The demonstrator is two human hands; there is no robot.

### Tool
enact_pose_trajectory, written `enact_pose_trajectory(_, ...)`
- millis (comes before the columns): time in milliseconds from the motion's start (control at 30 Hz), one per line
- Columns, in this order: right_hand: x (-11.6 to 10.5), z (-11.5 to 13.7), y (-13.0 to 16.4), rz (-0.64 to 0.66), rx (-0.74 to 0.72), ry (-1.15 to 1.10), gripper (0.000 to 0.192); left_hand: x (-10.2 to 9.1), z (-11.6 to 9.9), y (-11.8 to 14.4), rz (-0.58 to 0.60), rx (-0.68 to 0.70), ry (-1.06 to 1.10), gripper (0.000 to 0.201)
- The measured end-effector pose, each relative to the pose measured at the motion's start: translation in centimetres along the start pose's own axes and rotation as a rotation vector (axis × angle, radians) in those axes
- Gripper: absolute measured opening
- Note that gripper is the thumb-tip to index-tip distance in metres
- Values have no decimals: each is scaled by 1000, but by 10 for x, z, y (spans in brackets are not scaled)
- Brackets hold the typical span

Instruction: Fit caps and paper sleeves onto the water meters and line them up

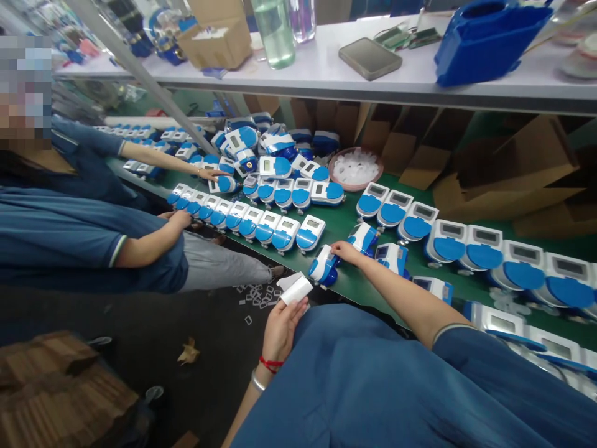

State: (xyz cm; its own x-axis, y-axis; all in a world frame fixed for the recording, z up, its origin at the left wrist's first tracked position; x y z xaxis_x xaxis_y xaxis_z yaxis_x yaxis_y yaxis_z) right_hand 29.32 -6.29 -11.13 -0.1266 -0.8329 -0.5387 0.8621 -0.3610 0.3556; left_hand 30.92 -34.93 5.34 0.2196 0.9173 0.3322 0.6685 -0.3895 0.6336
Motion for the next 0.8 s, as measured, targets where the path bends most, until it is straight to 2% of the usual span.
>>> enact_pose_trajectory(200,-3,6,6,-18,7,31,17,8,0,1,-22,-12,-41,33)
enact_pose_trajectory(467,-5,10,11,-64,9,49,15,10,0,4,-28,-15,-57,32)
enact_pose_trajectory(800,11,-4,6,-172,-27,63,13,7,3,3,-29,-7,-49,33)
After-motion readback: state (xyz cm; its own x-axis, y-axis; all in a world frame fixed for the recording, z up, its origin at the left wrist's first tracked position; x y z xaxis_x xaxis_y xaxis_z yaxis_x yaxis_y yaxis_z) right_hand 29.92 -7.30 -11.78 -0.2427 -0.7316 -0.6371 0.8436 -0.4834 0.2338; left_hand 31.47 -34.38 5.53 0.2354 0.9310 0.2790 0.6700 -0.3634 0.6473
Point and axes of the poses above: each hand's wrist, its own y-axis away from the middle knuckle, its own x-axis out of the palm, z = x × y, the point moved 4 cm from there along -y, towards the middle knuckle, and after that the axes turned 2 degrees about x, right-handed, at the moved point
